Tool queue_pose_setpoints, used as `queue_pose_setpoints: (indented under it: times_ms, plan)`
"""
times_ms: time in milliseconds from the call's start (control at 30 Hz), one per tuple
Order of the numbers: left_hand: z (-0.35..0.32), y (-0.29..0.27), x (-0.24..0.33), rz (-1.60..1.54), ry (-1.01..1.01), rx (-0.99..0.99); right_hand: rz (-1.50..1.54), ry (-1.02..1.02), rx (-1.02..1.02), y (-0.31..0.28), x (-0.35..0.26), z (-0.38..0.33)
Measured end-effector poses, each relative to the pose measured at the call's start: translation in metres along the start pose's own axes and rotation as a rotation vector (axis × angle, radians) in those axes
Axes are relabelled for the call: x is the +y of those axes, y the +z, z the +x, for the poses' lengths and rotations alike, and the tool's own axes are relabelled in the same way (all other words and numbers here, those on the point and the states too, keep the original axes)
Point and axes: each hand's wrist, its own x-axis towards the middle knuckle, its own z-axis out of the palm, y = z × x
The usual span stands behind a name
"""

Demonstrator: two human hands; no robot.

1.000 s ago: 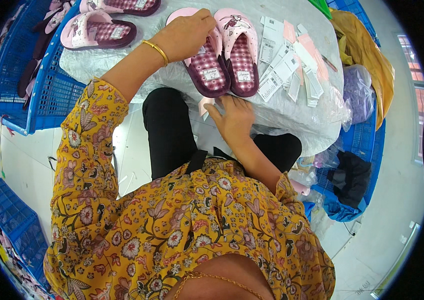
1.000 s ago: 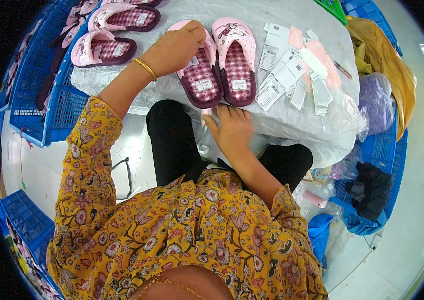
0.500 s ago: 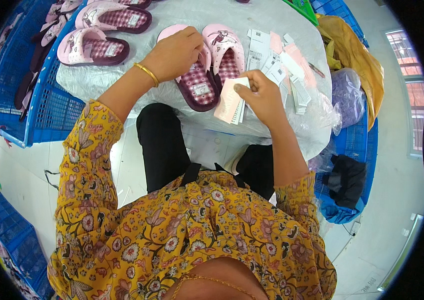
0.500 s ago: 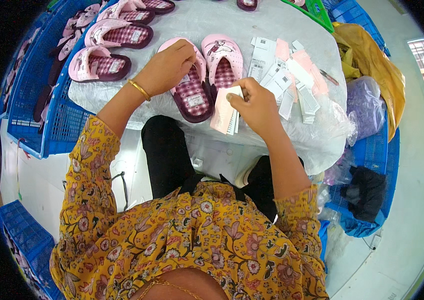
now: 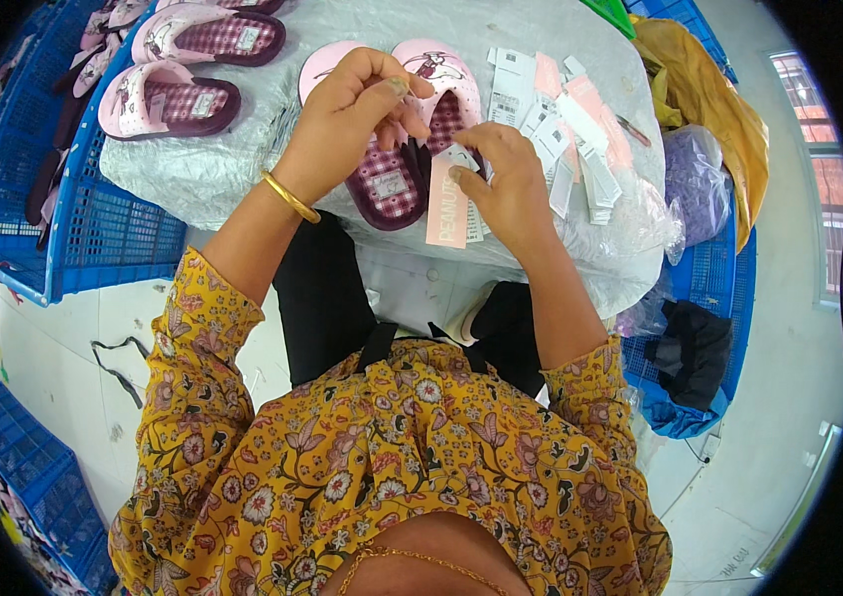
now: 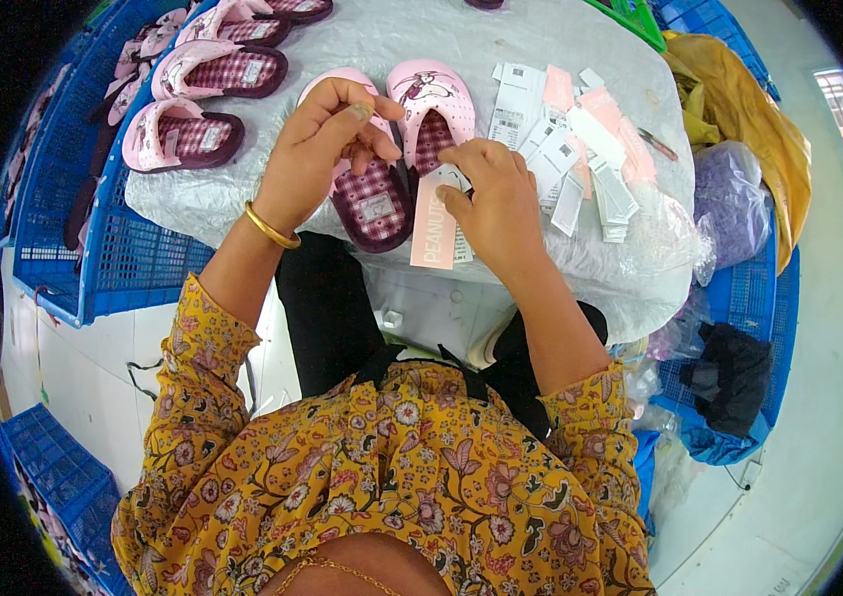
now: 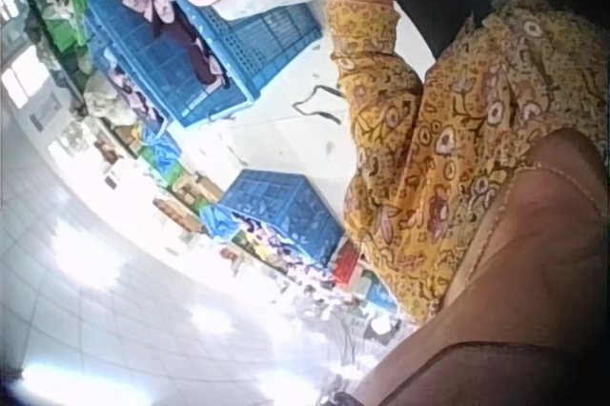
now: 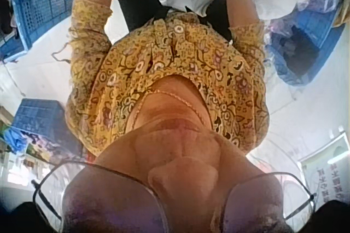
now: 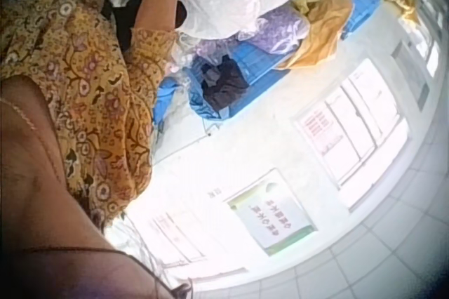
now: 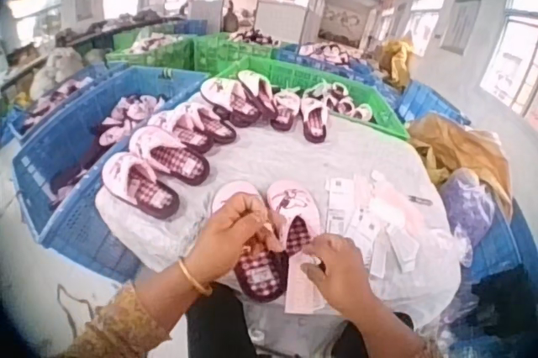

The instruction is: The person sits on the floor and repeatedly picks up small paper price tags, peels off the backing, and sticks them onto the insoles of pink slippers. The person handles the slippers and tags one at a time, placing the tagged slippers into a nearby blue basket.

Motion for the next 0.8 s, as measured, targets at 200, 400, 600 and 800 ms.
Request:
queue_pose_setpoints:
  times_ms: [200, 400, 600, 800]
  plan:
    - [-0.001, 0.001, -0.009, -0.176, -0.110, 0.040, -0.036, 0.047, -0.094, 0.002, 0.006, -0.004]
    - [-0.003, 0.002, -0.014, 0.055, -0.122, -0.046, -0.181, -0.130, -0.043, 0.006, 0.003, 0.000]
    - [-0.010, 0.010, -0.036, 0.228, -0.136, -0.105, 0.075, -0.030, 0.135, 0.015, 0.004, -0.007]
    - [-0.006, 0.016, -0.031, 0.187, -0.226, -0.079, 0.137, -0.003, 0.179, 0.017, 0.003, -0.013]
